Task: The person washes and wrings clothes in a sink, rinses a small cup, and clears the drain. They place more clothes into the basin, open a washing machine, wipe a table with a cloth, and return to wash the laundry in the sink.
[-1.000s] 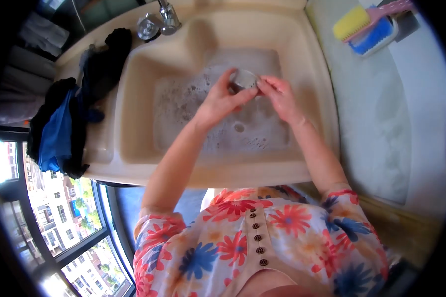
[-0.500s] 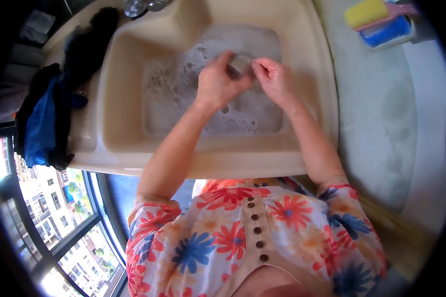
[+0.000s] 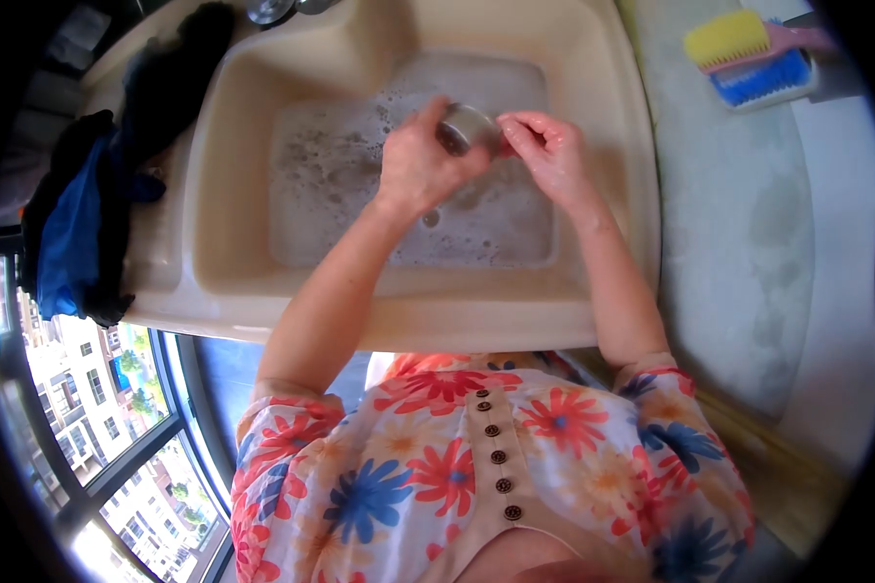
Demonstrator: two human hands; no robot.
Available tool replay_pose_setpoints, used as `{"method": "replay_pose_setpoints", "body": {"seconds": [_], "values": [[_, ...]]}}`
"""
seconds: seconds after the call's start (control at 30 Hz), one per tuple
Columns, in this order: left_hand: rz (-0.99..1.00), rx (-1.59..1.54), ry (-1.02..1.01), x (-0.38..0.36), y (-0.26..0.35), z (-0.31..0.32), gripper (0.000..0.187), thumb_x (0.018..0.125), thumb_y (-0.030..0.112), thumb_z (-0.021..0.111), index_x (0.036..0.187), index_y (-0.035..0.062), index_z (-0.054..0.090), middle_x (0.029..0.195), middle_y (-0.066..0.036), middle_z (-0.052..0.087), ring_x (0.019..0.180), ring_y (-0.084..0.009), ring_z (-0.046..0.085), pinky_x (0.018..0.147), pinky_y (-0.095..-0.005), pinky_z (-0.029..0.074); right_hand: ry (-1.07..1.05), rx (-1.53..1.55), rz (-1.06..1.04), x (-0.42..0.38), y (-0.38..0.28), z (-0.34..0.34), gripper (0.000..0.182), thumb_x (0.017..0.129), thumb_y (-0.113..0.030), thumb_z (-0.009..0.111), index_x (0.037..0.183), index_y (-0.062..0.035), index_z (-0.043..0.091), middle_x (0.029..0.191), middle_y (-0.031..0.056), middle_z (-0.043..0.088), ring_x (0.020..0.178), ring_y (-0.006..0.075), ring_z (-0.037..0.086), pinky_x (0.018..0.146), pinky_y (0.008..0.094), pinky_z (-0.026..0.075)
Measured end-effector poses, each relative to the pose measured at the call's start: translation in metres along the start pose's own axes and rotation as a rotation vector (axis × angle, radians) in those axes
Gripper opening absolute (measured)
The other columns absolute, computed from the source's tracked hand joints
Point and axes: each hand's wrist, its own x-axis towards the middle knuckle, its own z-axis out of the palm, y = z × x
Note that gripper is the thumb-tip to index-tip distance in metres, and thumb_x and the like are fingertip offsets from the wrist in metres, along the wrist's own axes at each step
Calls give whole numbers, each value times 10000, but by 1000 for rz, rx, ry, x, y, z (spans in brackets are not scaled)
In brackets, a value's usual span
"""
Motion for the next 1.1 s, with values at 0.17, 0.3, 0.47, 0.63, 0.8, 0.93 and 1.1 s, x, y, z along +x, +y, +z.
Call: {"method": "replay_pose_setpoints", "body": {"seconds": [0.17,0.3,0.47,0.63,0.8,0.93,1.1], "values": [[80,32,-3,-8,5,3,639,569,312,688,1089,-17,515,848,-161,604,757,-256,599,704,-325,482,12,-147,-22,-5,-2,1,119,808,-97,546,811,12,592,630,71,587,561,120,546,547,256,453],[133,134,17,-10,4,8,623,563,297,692,1079,-4,515,872,-167,590,768,-291,592,695,-349,484,26,-273,-71,-5,4,1,92,777,-89,558,779,0,581,615,118,568,513,155,504,526,287,433],[149,211,-39,-14,8,10,587,562,268,671,1081,42,516,876,-154,572,760,-311,587,679,-370,488,16,-318,-47,-2,11,1,94,772,-97,555,771,-6,578,627,149,563,505,187,485,529,300,430],[217,232,-65,-19,13,14,550,553,248,654,1056,60,535,873,-133,575,729,-304,591,653,-371,496,-9,-394,-57,0,11,-5,104,780,-94,544,749,-2,579,619,120,570,530,138,529,540,285,440],[191,208,43,-11,3,5,505,550,241,657,1007,48,560,854,-127,581,731,-297,593,658,-366,496,-73,-65,181,-4,0,-1,126,804,-79,528,773,32,582,622,58,571,593,100,567,566,251,466],[198,151,132,-11,2,6,492,554,238,661,998,49,560,836,-120,577,718,-292,587,657,-365,494,-28,23,154,-4,-3,0,139,817,-71,515,800,49,584,655,39,576,596,103,570,571,245,474],[236,137,128,-14,6,4,503,551,229,670,1009,60,550,827,-111,571,712,-287,582,650,-359,494,-38,-12,169,-6,-11,-2,144,820,-90,525,807,38,589,671,32,580,605,102,570,574,243,476]]}}
